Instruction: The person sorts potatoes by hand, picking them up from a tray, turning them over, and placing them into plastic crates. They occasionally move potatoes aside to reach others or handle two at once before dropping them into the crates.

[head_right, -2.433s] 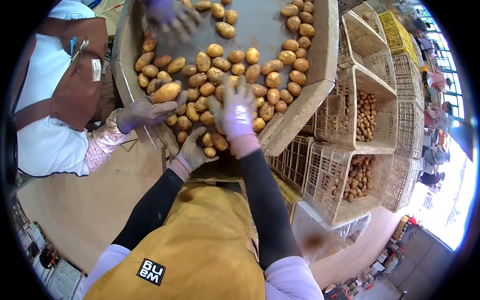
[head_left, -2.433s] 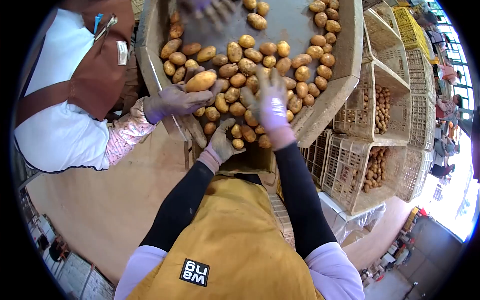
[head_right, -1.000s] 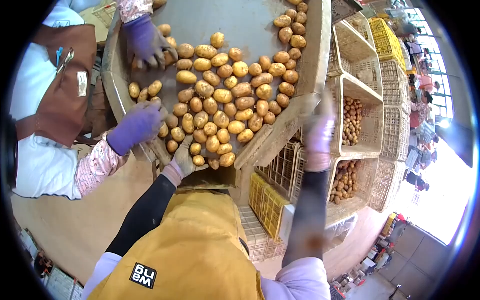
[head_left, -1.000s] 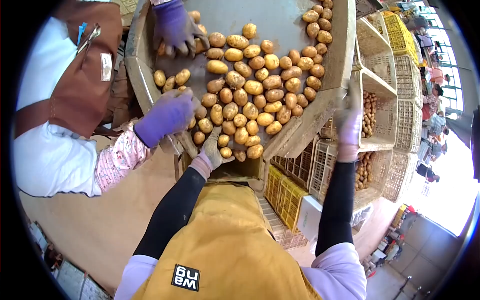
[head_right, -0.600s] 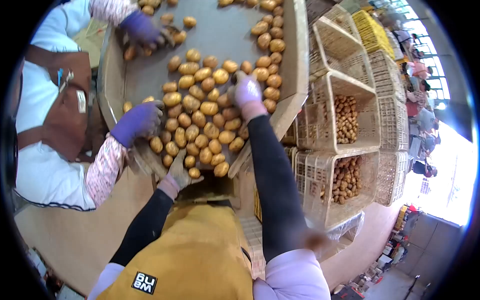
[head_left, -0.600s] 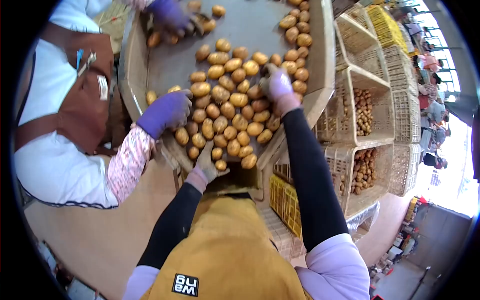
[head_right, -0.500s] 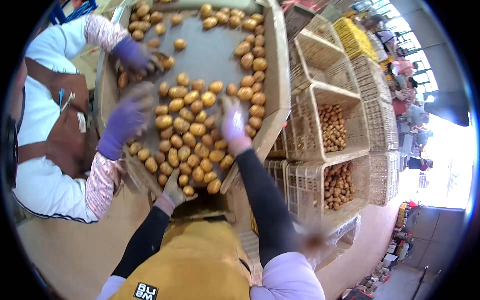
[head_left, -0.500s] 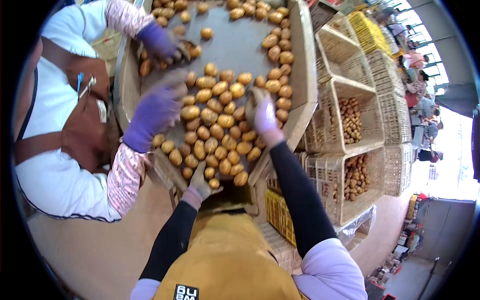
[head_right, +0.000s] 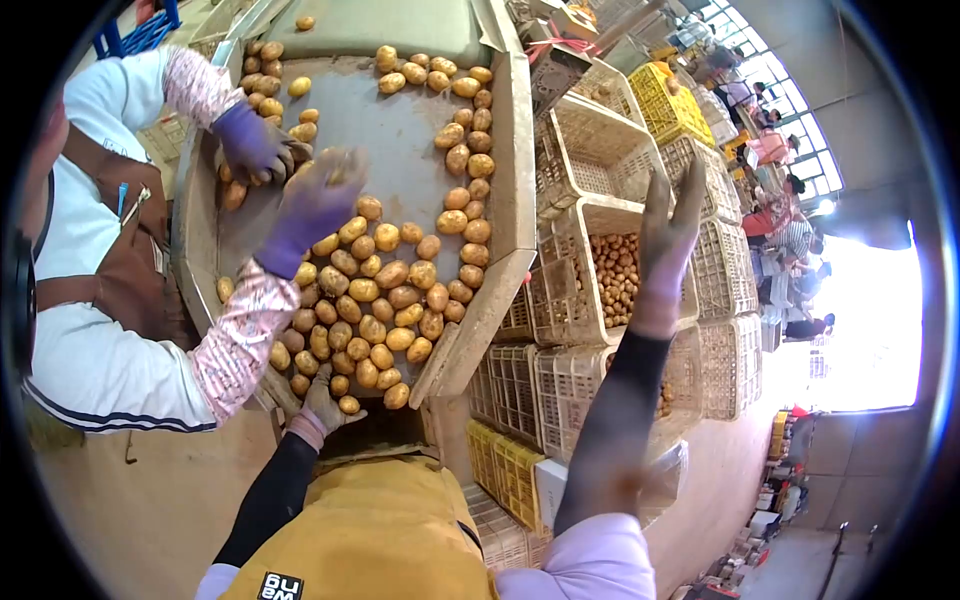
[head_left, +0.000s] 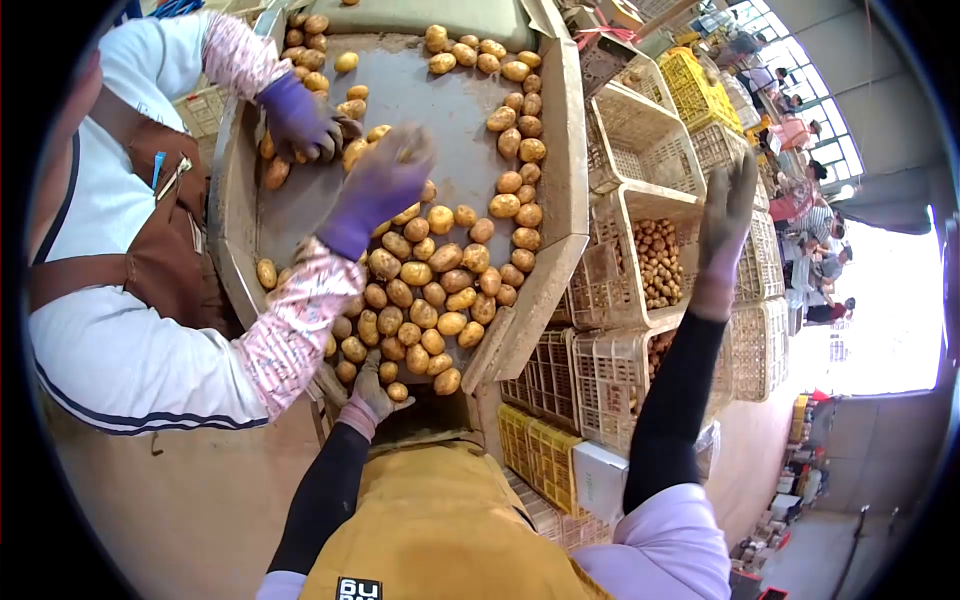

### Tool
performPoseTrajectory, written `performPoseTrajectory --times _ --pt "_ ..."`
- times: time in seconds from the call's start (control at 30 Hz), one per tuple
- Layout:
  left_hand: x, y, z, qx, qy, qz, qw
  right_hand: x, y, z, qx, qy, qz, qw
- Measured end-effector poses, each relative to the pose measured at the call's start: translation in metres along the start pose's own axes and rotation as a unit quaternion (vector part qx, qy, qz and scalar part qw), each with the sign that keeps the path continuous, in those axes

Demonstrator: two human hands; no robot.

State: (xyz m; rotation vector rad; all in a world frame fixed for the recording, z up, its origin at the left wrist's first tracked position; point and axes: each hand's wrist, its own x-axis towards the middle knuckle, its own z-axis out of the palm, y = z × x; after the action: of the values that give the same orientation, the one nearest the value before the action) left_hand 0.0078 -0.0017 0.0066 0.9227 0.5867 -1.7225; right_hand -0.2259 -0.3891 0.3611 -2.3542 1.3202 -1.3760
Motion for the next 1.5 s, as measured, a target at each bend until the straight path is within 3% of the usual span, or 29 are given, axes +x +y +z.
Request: performPoseTrajectory --times 0.1,0.17,0.23,0.3,0.37,0.4,0.5,0.57,0.63,0.77,0.83,0.9,0.93,0.97,1.03,1.1,1.2,1.23,1.33,1.37,1.43,1.5 --pt "-0.010 0.001 0.003 -0.007 -0.004 -0.003 1.000 -0.076 -0.007 0.014 0.070 0.012 0.162 0.984" --pt "-0.014 0.003 0.009 0.006 0.007 0.003 1.000 -0.104 -0.040 0.040 0.057 -0.155 0.155 0.974" --pt "-0.014 0.002 0.009 0.033 0.008 0.009 0.999 -0.135 -0.068 0.084 0.096 -0.243 0.113 0.959" --pt "-0.012 0.001 0.010 0.052 0.024 0.005 0.998 -0.167 -0.062 0.151 0.090 -0.243 -0.052 0.965" --pt "-0.010 0.000 0.011 0.028 0.024 0.011 0.999 -0.212 -0.073 0.197 0.031 -0.325 0.023 0.945" --pt "-0.018 0.001 0.017 0.022 0.020 0.019 0.999 -0.245 -0.092 0.211 -0.150 -0.324 -0.005 0.934" --pt "-0.019 0.001 0.016 0.010 0.042 0.028 0.999 -0.318 -0.142 0.196 -0.092 -0.353 -0.067 0.929" --pt "-0.006 0.000 0.004 -0.033 -0.034 0.044 0.998 -0.350 -0.140 0.176 -0.059 -0.414 -0.093 0.904" --pt "-0.015 -0.004 0.011 -0.068 -0.067 0.050 0.994 -0.363 -0.129 0.157 -0.058 -0.396 -0.064 0.914" --pt "-0.031 -0.010 0.010 -0.078 -0.068 0.075 0.992 -0.381 -0.150 0.138 -0.101 -0.453 -0.066 0.883" --pt "-0.038 -0.013 0.013 -0.185 -0.145 0.160 0.959 -0.387 -0.147 0.142 -0.103 -0.449 -0.080 0.884" --pt "-0.038 -0.015 0.006 -0.174 -0.115 0.184 0.961 -0.372 -0.134 0.144 -0.058 -0.436 -0.088 0.894" --pt "-0.036 -0.015 0.005 -0.166 -0.108 0.206 0.958 -0.362 -0.130 0.150 0.010 -0.378 -0.044 0.925" --pt "-0.033 -0.019 0.003 -0.156 -0.101 0.223 0.957 -0.346 -0.138 0.153 -0.011 -0.309 -0.040 0.950" --pt "-0.023 -0.025 0.003 -0.133 -0.060 0.249 0.957 -0.324 -0.146 0.168 -0.016 -0.330 -0.017 0.944" --pt "-0.018 -0.027 0.000 -0.108 -0.013 0.262 0.959 -0.338 -0.155 0.192 -0.031 -0.375 -0.056 0.925" --pt "-0.003 -0.038 -0.037 -0.112 -0.004 0.205 0.972 -0.355 -0.167 0.181 -0.037 -0.391 -0.151 0.907" --pt "0.004 -0.044 -0.048 -0.103 -0.006 0.186 0.977 -0.360 -0.159 0.174 -0.038 -0.390 -0.150 0.908" --pt "-0.053 -0.014 0.014 -0.136 -0.040 0.190 0.972 -0.346 -0.125 0.153 0.097 -0.448 -0.074 0.886" --pt "-0.057 -0.011 0.021 -0.180 -0.072 0.171 0.966 -0.341 -0.123 0.158 0.080 -0.314 -0.077 0.943" --pt "-0.042 -0.007 0.022 -0.184 -0.062 0.151 0.969 -0.307 -0.116 0.172 -0.029 -0.244 -0.063 0.967" --pt "-0.032 -0.006 0.027 -0.171 -0.010 0.119 0.978 -0.286 -0.102 0.197 -0.074 -0.248 -0.038 0.965"
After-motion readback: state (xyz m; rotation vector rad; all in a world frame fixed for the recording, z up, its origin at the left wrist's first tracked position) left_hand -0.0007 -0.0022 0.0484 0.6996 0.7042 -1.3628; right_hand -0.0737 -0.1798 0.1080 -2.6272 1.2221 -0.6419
